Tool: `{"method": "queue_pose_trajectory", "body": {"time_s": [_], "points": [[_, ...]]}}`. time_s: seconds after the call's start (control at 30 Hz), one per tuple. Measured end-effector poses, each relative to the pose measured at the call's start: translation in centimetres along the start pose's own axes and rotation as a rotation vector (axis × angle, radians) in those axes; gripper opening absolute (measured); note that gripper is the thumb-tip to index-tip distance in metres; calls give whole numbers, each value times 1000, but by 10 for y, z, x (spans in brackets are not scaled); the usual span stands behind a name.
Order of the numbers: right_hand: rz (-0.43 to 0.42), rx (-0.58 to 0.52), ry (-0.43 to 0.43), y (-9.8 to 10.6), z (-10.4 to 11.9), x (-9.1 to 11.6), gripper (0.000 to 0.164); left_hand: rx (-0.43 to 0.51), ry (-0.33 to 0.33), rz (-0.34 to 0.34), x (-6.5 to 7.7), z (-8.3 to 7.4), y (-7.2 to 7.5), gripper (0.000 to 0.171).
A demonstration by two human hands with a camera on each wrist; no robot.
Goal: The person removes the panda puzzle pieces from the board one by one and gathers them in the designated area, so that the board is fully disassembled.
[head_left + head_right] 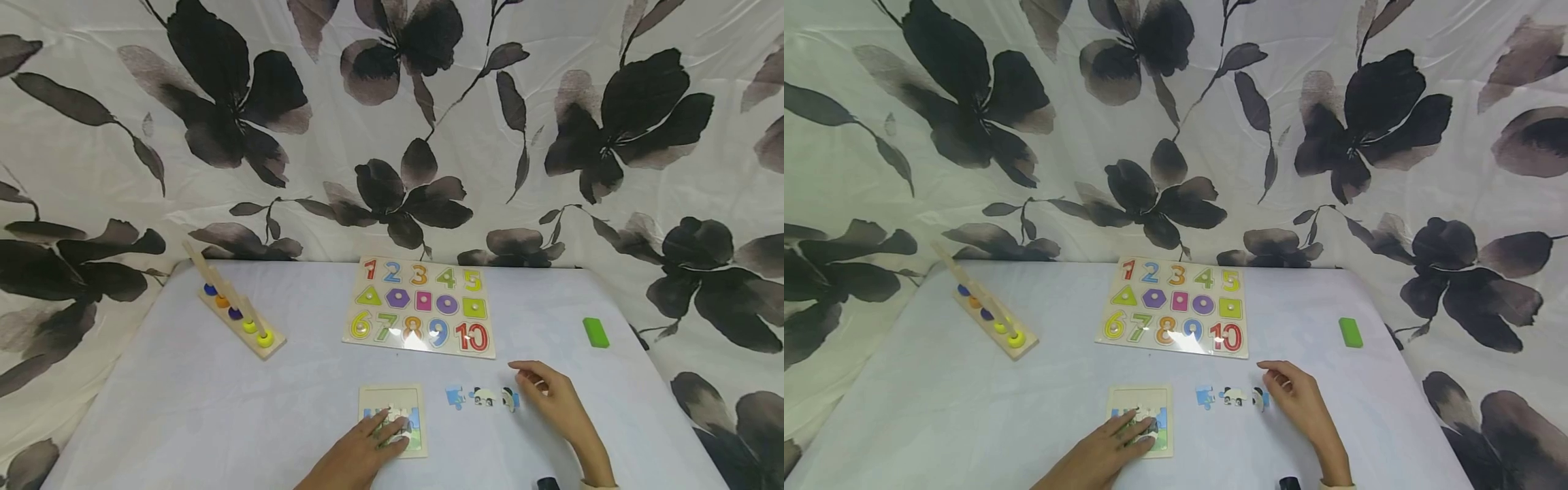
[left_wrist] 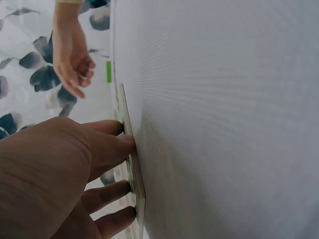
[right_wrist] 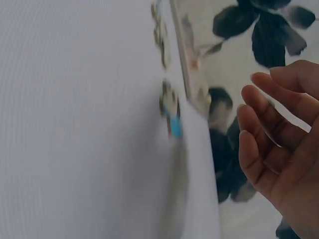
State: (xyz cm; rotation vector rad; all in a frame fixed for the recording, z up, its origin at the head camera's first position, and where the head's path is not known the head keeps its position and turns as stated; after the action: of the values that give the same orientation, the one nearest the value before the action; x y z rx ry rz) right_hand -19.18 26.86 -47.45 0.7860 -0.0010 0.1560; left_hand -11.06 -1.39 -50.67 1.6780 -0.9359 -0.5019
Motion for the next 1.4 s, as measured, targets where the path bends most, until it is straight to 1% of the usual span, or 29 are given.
{"method": "queue_pose_trajectory", "body": {"time_s": [0.1,0.17,0.2,0.33,0.4,0.47,0.53,0.63,0.77,0.83,0.93,1.0,1.17,1.4], "points": [[19,-45,33,-11,21,-7,19,-37,-11,-40,2,-2,4,73],[46,-83,71,-24,37,-12,17,-81,-21,-74,3,-5,7,75],[63,-101,112,-32,46,-15,17,-106,-28,-86,4,-8,8,76],[172,-151,268,-74,81,-23,16,-161,-66,-80,5,-17,5,77],[235,-151,346,-98,98,-25,15,-186,-87,-68,4,-22,2,73],[289,-133,388,-120,112,-27,14,-206,-103,-70,3,-24,-1,70],[318,-99,424,-136,123,-28,13,-240,-113,-80,3,-25,-3,69],[340,-38,459,-152,133,-29,12,-240,-118,-81,4,-25,-4,70],[368,22,478,-164,140,-30,11,-239,-131,-103,5,-26,-2,69],[388,44,474,-168,141,-29,10,-260,-147,-143,6,-27,0,65],[403,88,472,-173,140,-26,10,-319,-174,-219,8,-30,1,59],[411,102,465,-175,139,-25,9,-337,-187,-245,8,-31,0,56],[419,84,450,-177,139,-23,8,-325,-201,-230,7,-31,-4,54],[402,52,470,-175,143,-24,13,-328,-195,-217,6,-28,-1,56]]}}
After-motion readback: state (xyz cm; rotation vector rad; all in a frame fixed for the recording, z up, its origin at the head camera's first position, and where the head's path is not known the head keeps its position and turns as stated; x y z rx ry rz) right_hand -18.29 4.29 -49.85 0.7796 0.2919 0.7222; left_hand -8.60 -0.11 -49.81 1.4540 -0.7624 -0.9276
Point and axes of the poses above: each hand's wrist, its own x-axis away from the middle knuckle, its own y-axis out of the back of the hand, z = x × y, the point moved 9 cm from there along -x, towards the middle knuckle, and after that the axes turned 9 degrees about z, right-handed, at the moved point
